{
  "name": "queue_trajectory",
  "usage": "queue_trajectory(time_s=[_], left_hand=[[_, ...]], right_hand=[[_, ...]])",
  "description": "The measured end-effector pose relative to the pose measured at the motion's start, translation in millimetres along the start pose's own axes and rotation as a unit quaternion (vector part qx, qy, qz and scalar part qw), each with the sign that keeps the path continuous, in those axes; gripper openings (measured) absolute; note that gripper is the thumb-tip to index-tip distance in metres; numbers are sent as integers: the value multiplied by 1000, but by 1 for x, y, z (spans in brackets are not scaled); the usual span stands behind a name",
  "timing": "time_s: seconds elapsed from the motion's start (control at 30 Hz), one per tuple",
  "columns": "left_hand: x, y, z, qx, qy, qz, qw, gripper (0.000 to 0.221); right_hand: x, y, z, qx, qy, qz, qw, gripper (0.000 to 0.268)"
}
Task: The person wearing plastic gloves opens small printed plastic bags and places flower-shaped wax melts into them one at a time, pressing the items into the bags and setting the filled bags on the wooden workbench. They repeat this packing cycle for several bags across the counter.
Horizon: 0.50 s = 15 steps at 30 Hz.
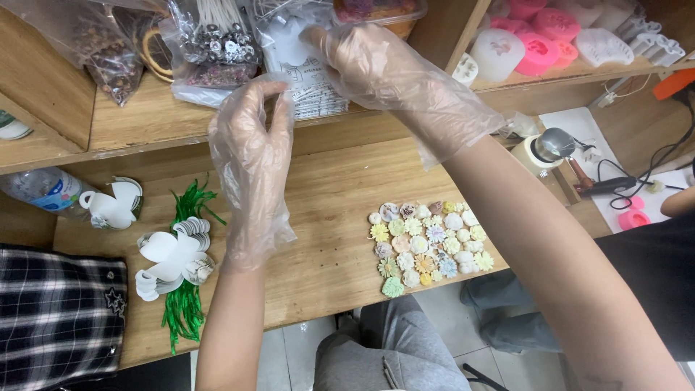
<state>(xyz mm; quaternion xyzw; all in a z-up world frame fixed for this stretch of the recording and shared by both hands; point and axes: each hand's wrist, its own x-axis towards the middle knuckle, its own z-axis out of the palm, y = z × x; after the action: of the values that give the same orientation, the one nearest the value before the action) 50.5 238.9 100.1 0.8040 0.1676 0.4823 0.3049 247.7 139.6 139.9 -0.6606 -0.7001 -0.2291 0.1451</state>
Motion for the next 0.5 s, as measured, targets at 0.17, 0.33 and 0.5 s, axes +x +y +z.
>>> queue_trajectory(time_s=[0.17,0.33,0.5], left_hand=[[-8,-16,8,-13,71,73,995,11],[-13,-7,1,-58,90,10,994,10],[-20,10,-29,41,60,-186,980,8]], right_hand=[[5,-5,-7,28,28,12,999,32],[7,-5,-10,39,32,46,998,30],[7,-13,-15,77,28,88,993,22]])
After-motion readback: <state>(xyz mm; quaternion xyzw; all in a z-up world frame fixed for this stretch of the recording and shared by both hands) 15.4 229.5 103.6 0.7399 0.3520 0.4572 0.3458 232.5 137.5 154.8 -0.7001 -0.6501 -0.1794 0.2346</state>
